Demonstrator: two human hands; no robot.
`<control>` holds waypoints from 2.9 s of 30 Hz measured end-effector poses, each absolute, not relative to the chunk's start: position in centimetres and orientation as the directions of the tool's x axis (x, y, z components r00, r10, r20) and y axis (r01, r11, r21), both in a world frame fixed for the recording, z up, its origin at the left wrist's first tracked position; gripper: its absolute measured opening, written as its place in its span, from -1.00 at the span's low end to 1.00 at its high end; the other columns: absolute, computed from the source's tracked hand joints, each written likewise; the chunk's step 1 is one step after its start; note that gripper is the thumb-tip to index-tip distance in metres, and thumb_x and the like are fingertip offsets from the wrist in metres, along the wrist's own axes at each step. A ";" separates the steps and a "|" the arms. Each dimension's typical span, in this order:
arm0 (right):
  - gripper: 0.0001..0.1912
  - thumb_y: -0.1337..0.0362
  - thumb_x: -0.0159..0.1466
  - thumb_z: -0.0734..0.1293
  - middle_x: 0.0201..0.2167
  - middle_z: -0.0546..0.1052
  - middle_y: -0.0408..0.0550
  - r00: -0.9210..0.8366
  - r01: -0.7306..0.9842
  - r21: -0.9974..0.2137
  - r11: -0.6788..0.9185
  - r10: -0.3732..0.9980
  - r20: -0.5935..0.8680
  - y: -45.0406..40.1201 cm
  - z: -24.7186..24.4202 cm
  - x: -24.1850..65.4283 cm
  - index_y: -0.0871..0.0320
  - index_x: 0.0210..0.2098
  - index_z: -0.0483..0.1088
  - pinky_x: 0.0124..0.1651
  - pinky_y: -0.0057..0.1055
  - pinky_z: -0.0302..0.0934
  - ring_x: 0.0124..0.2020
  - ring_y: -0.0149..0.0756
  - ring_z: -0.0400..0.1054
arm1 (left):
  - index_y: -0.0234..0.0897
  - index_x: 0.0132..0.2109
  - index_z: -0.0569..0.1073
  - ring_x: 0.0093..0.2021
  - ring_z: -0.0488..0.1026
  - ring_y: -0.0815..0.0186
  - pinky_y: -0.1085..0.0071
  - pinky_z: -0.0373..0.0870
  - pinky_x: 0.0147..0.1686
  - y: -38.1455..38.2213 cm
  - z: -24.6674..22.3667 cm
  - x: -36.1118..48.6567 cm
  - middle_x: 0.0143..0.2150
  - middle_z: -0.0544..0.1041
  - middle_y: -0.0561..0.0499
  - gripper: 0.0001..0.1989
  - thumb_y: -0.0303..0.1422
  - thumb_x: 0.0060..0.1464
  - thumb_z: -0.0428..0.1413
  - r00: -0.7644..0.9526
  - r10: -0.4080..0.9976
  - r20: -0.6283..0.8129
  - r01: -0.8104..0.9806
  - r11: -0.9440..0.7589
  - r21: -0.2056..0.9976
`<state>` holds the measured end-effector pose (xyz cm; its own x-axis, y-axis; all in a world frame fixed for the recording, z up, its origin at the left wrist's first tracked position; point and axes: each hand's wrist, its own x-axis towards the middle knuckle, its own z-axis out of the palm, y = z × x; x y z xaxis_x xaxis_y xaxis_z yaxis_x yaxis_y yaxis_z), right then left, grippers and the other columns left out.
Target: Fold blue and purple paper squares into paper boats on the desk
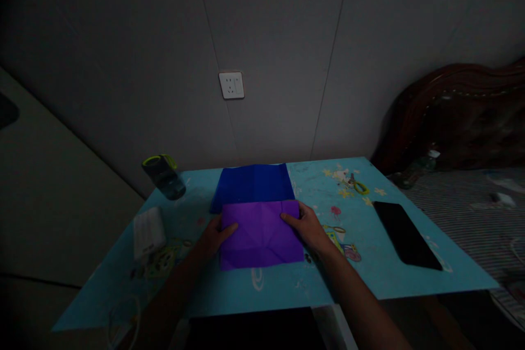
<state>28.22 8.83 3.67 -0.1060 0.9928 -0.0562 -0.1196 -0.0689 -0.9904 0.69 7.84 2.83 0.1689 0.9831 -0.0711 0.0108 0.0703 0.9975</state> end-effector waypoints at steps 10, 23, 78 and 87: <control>-0.55 0.08 0.04 0.54 -0.21 0.65 0.04 -0.168 -0.183 -0.975 -0.128 0.981 -0.098 8.4 4.1 27.9 0.17 -0.14 0.51 -0.10 -0.16 0.42 -0.26 -0.11 0.55 | -0.35 -0.10 0.53 -0.11 0.57 0.05 0.18 0.50 -0.10 7.2 3.2 0.9 -0.15 0.64 -0.13 -0.57 -0.10 0.00 0.24 0.172 0.979 -0.112 0.058 0.103 0.993; -0.57 0.03 0.16 0.45 -0.17 0.63 0.01 -0.148 -0.084 -0.996 -0.002 0.989 0.011 8.3 3.8 27.9 0.13 -0.06 0.51 -0.09 -0.17 0.39 -0.22 -0.13 0.52 | -0.23 0.06 0.52 0.08 0.49 0.03 0.06 0.39 0.12 6.8 4.0 1.2 0.01 0.60 -0.10 -0.55 -0.14 0.06 0.21 0.259 0.965 -0.031 -0.009 0.035 0.999; -0.77 0.12 0.32 0.32 -0.22 0.57 0.04 -0.279 0.798 -0.464 0.385 0.918 0.282 0.5 1.1 28.5 0.13 -0.17 0.48 -0.08 -0.17 0.24 -0.20 -0.10 0.43 | -0.28 0.21 0.36 0.18 0.42 0.15 0.16 0.47 0.11 -4.1 0.7 3.9 0.20 0.46 -0.13 -0.60 -0.39 0.25 0.00 0.483 0.800 0.355 0.756 -0.586 0.291; -0.70 0.09 0.32 0.32 -0.18 0.55 0.05 -0.246 0.896 -0.310 0.318 0.936 0.251 0.5 1.5 27.7 0.12 -0.05 0.46 -0.04 -0.12 0.22 -0.14 -0.06 0.42 | -0.31 0.18 0.39 0.17 0.41 0.15 0.16 0.46 0.12 -4.1 1.1 4.4 0.18 0.47 -0.14 -0.61 -0.49 0.22 -0.02 0.499 0.803 0.326 0.779 -0.580 0.239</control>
